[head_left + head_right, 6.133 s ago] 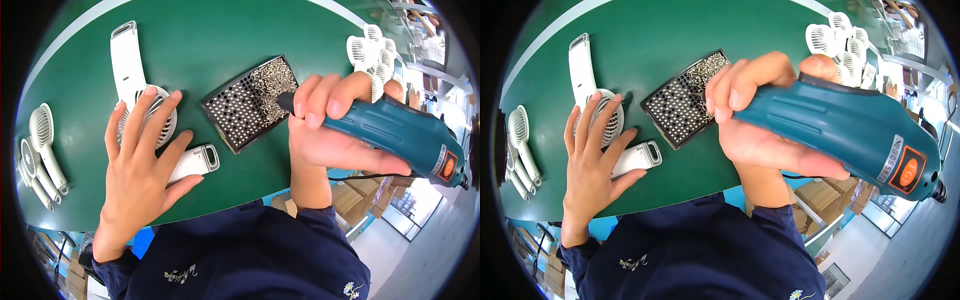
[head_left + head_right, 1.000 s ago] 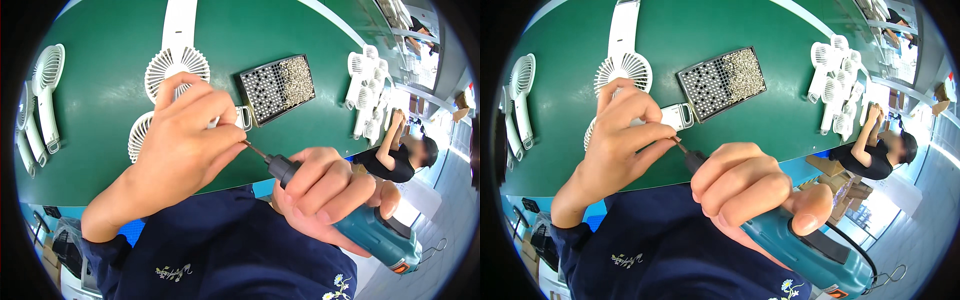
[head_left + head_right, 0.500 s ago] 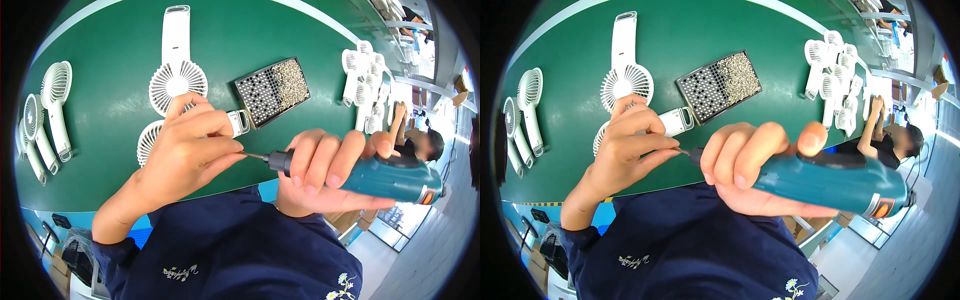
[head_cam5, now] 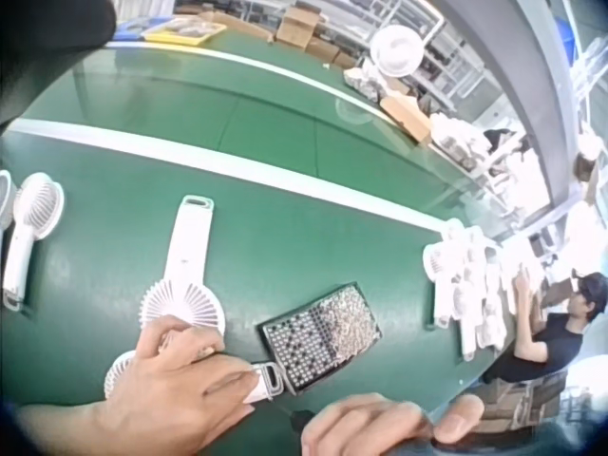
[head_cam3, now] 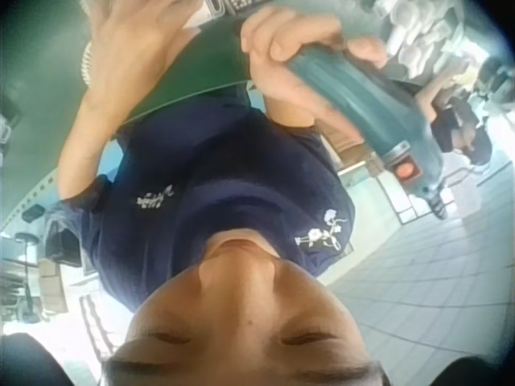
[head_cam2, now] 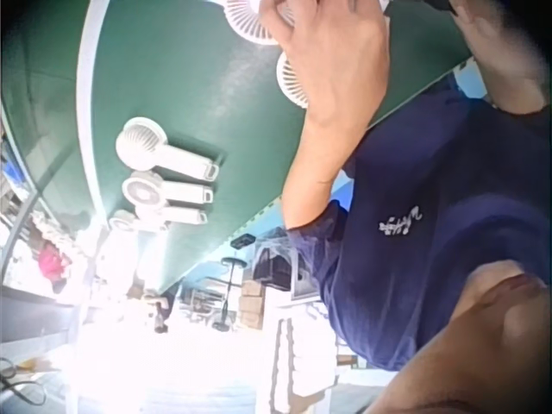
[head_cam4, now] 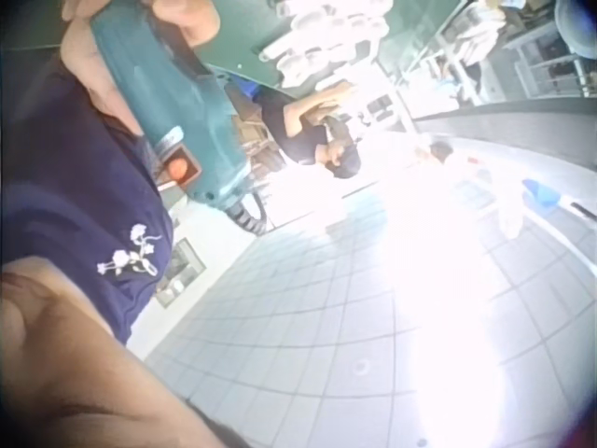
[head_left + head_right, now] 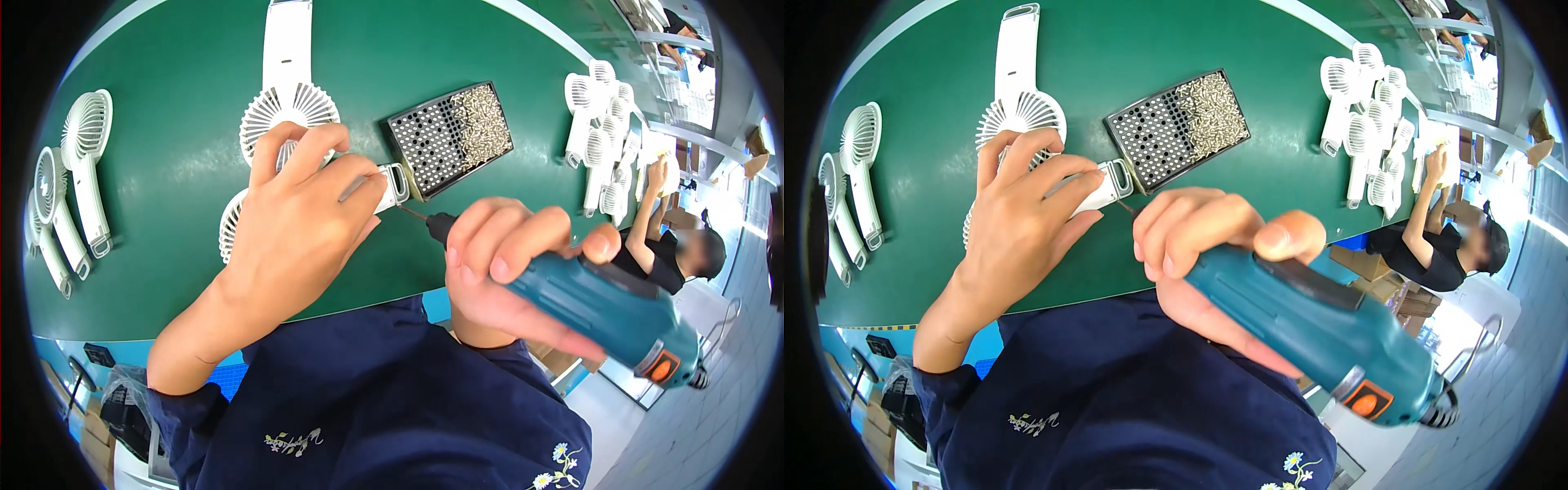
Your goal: Assembling handheld portable fans using an electric screwdriver on a factory production line.
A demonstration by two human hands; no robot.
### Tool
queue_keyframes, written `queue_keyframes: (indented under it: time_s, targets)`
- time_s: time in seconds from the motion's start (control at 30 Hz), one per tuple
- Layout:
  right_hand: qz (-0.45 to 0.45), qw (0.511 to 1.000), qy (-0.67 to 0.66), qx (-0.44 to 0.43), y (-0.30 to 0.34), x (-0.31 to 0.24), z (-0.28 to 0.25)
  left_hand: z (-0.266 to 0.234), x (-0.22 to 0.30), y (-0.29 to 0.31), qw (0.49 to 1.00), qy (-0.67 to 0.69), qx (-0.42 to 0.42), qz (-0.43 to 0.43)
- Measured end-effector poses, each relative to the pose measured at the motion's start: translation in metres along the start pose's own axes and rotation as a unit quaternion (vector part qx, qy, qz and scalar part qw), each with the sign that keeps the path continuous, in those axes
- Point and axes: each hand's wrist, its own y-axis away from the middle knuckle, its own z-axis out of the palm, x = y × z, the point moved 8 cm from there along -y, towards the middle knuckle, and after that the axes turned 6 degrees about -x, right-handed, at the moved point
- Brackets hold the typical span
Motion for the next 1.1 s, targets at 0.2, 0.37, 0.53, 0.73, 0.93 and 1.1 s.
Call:
queue_keyframes:
  time_s: [0.2,0.37,0.53,0.73,0.93,1.1]
  targets:
    - [0.011,0.996,-0.065,0.053,0.003,0.008,-0.014,0.001,0.000,-0.002,1.000,0.008,-0.003,0.000]
    - [0.002,0.995,-0.074,0.065,0.005,0.014,-0.013,0.000,-0.001,0.000,1.000,0.010,0.003,-0.003]
    - [-0.006,0.998,-0.065,0.028,0.005,0.016,-0.006,0.000,0.000,0.000,1.000,0.005,0.006,-0.006]
    - [0.036,0.998,0.035,-0.048,-0.003,0.014,0.004,0.001,0.000,-0.001,1.000,0.003,0.002,-0.004]
    - [0.019,0.997,-0.022,0.078,-0.004,-0.028,-0.020,0.008,0.007,-0.002,0.998,-0.033,-0.045,-0.014]
    - [0.365,0.885,0.251,0.144,0.036,-0.001,-0.040,-0.016,0.019,0.009,1.000,0.004,0.003,0.028]
